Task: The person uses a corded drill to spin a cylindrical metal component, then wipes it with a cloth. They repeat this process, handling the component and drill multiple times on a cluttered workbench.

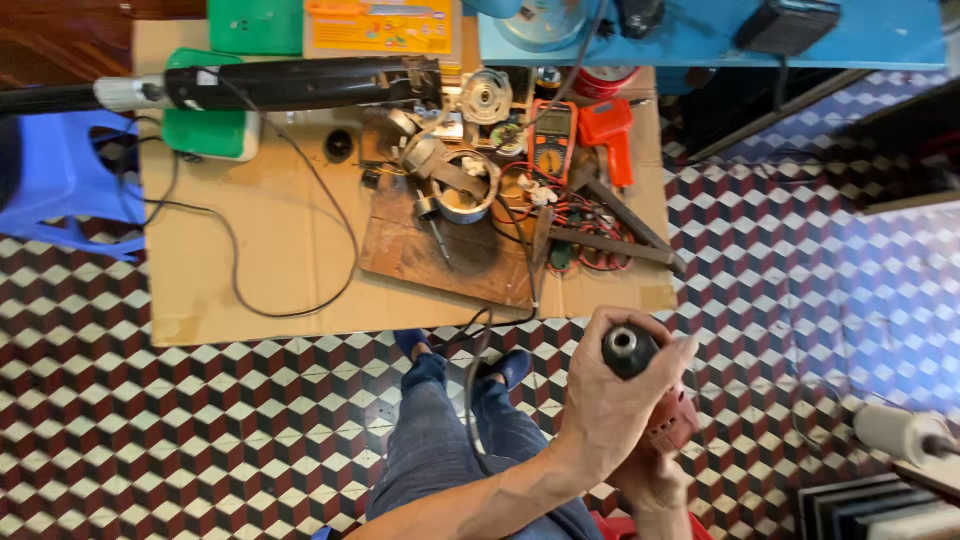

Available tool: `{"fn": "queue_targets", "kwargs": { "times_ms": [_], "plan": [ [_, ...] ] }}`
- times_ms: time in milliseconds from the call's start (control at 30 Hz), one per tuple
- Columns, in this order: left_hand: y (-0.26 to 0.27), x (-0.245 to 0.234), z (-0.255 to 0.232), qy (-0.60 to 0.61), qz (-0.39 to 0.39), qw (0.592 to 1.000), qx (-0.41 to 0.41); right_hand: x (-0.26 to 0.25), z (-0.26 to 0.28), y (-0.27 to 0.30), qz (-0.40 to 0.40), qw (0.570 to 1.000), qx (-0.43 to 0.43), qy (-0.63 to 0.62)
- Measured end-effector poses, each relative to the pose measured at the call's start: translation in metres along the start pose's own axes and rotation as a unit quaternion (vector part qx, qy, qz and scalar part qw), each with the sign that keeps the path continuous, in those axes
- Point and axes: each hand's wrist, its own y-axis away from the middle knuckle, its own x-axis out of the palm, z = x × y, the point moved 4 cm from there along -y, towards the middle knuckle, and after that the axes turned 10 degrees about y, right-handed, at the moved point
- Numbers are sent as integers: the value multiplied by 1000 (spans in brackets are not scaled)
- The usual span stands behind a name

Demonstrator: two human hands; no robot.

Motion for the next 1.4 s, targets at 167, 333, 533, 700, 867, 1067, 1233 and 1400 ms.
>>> {"fn": "queue_targets", "kwargs": {
  "times_ms": [167, 333, 533, 700, 867, 1067, 1233, 1400],
  "plan": [
    [-65, -52, 1, 182, -93, 978, -43, -3, -16, -27, -135, 989, 56, 8],
    [-111, -150, 38, 183, -98, 971, -119, 37, -38, -66, -215, 970, 93, 60],
    [-184, -352, 58, -266, -287, 917, 79, 31, -96, -96, -281, 948, 146, 35],
    [-249, -392, 80, -288, -264, 917, -78, 25, -134, -111, -298, 943, 147, 23],
    [-257, -389, 83, -173, -234, 947, -139, 28, -155, -125, -295, 947, 125, 3],
    [-246, -389, 81, -68, -206, 967, -131, 38, -161, -140, -291, 947, 134, 0],
    [-244, -385, 80, -49, -198, 971, -129, 38, -164, -142, -289, 947, 142, 1],
    [-235, -382, 74, -38, -196, 971, -133, 35, -166, -141, -284, 948, 140, -20]
  ]
}}
